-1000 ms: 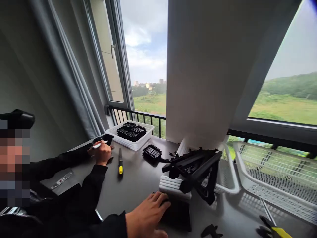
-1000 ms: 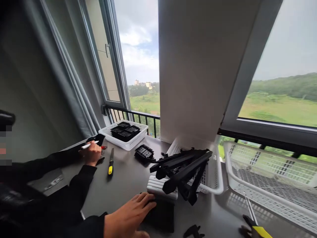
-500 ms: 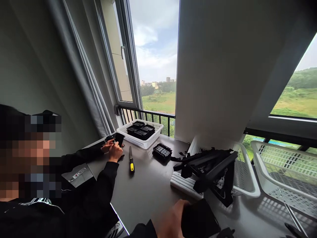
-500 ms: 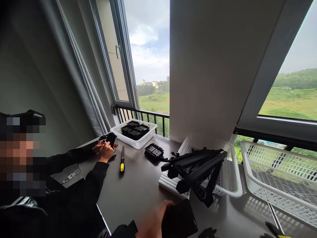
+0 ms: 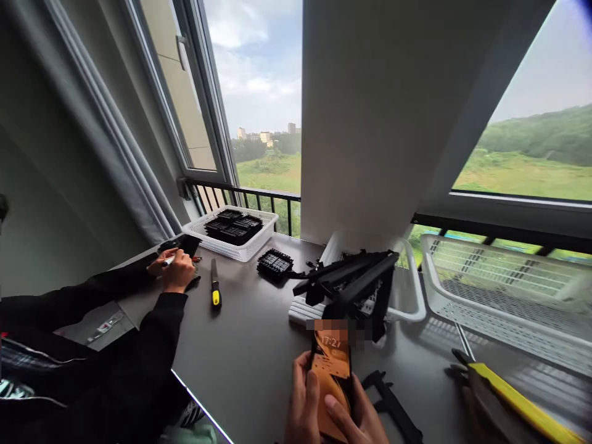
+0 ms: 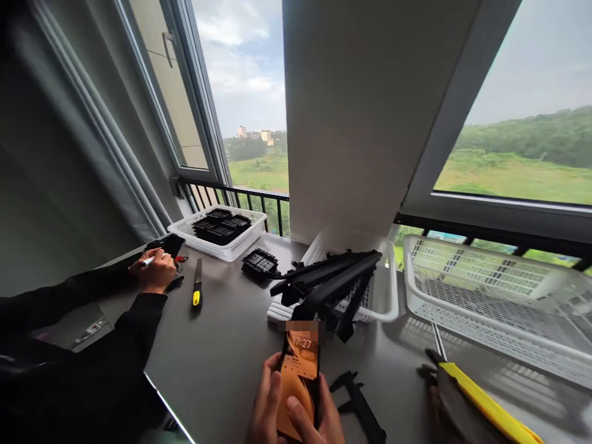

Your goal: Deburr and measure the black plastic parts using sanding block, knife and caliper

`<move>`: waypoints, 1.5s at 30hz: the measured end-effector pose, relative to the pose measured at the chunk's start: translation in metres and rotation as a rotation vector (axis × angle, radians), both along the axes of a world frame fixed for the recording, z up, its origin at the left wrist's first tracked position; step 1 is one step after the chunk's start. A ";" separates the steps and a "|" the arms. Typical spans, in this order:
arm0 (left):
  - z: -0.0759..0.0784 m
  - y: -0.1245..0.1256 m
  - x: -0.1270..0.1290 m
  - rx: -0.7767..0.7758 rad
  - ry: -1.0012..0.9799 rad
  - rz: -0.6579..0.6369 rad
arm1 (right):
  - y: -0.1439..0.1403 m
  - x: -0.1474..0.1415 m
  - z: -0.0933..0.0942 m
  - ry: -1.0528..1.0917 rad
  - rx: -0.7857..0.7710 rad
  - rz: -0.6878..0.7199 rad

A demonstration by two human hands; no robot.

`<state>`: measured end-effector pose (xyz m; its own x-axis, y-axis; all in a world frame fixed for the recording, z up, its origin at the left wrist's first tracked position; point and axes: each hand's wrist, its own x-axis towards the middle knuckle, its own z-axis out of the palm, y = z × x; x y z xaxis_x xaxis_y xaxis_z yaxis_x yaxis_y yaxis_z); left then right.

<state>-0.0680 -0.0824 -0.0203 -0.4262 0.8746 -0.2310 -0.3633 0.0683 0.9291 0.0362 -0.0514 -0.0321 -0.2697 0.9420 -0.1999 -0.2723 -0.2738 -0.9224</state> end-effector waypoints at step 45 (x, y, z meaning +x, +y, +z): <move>0.015 -0.010 0.000 -0.096 0.000 -0.012 | -0.016 0.007 -0.014 0.403 -0.429 -0.015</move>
